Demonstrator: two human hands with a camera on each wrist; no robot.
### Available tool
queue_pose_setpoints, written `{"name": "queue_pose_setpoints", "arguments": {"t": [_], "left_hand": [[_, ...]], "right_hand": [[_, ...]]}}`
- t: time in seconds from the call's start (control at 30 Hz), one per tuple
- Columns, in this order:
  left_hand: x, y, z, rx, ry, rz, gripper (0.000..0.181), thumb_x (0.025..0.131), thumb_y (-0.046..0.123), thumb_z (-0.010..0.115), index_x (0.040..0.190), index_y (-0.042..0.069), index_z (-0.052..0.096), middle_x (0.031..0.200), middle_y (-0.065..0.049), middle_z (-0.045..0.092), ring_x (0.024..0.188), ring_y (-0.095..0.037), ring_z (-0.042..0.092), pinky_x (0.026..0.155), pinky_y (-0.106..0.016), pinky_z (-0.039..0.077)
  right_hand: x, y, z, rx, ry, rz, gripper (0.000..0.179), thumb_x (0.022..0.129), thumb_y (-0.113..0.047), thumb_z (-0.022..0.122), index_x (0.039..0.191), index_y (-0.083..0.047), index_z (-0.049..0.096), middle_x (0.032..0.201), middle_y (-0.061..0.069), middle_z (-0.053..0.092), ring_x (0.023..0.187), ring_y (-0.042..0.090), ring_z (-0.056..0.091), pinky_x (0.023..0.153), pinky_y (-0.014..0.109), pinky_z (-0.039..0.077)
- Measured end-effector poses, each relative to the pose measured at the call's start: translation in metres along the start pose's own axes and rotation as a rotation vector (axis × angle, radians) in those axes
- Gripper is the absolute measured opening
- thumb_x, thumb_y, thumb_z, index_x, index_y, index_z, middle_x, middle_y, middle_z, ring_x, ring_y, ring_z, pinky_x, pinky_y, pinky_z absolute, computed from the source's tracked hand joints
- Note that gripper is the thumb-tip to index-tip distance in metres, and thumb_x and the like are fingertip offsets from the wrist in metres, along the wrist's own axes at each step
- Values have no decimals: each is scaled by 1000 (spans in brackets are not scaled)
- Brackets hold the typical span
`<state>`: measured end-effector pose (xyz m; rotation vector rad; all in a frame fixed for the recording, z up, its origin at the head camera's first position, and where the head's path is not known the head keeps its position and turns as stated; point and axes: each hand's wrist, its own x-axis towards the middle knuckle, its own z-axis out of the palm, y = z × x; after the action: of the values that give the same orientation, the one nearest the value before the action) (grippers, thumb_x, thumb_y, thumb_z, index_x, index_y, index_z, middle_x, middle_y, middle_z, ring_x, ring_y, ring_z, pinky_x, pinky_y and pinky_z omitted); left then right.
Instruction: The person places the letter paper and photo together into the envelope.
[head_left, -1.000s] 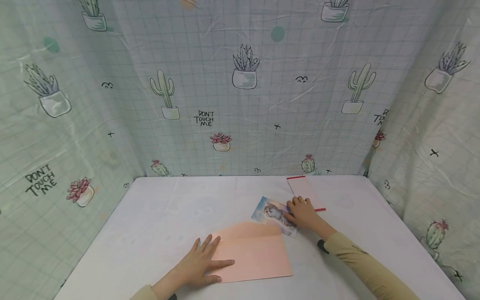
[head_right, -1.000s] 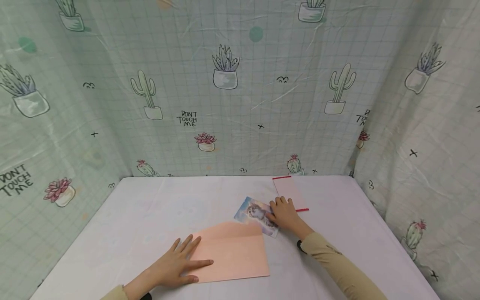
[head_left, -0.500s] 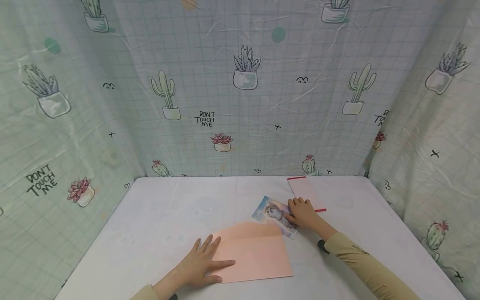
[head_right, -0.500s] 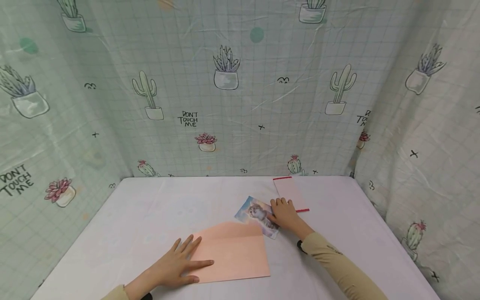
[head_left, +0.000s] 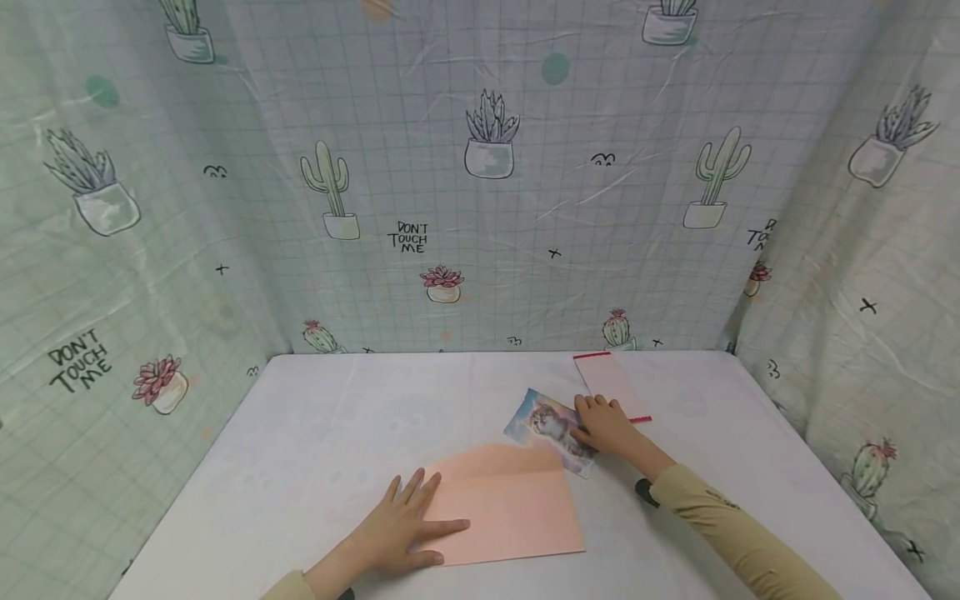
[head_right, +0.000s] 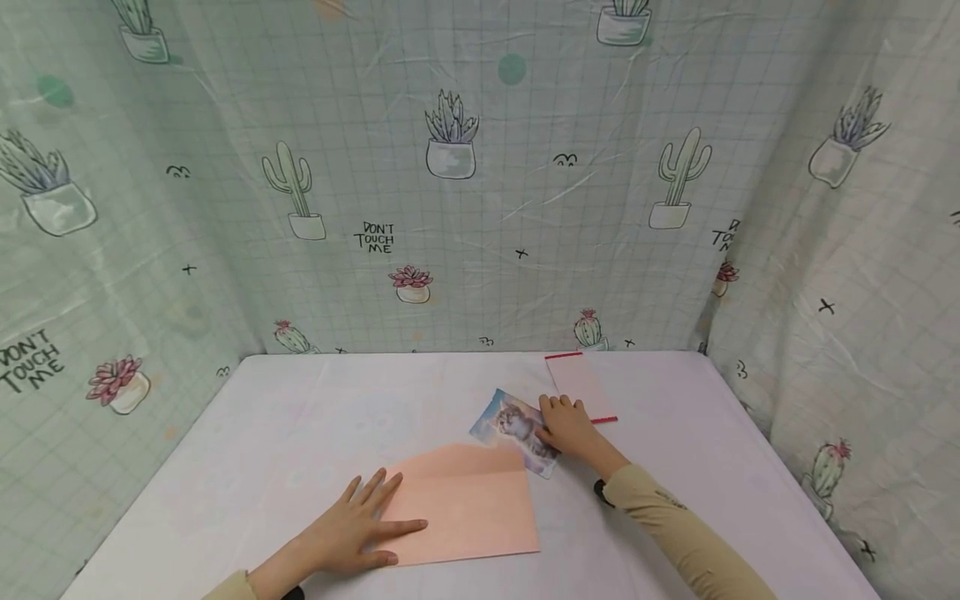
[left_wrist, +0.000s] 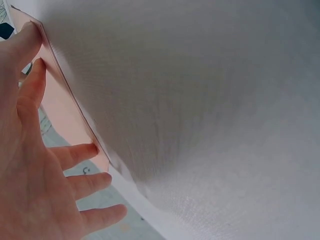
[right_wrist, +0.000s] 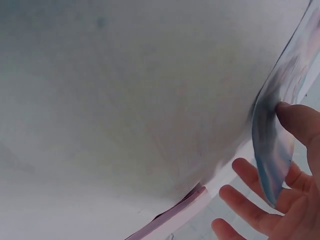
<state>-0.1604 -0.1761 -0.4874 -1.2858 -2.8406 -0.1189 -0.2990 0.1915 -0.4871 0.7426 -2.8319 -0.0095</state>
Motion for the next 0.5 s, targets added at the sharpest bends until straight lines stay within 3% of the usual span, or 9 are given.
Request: {"name": "queue_pose_setpoints", "arguments": {"t": [0.23,0.5], "left_hand": [[1,0,0,-12,-11,-9,47,86,52,44,132,40,39,138,-29,31,123,-54,28,88,-68,30],[1,2,-2,-30,-17,-14,47,86,51,44,132,39,39,138,-30,30,123,-55,27,87,-69,29]], "right_hand": [[-2,1,-1,-42,67,-16,28,82,-25,61,87,-5,42,76,8,52,72,25,49,56,38,36],[-4,2,-9,-35,70,-18,19,85,-16,57,87,-5,42,74,8,54,69,25,50,56,35,36]]}}
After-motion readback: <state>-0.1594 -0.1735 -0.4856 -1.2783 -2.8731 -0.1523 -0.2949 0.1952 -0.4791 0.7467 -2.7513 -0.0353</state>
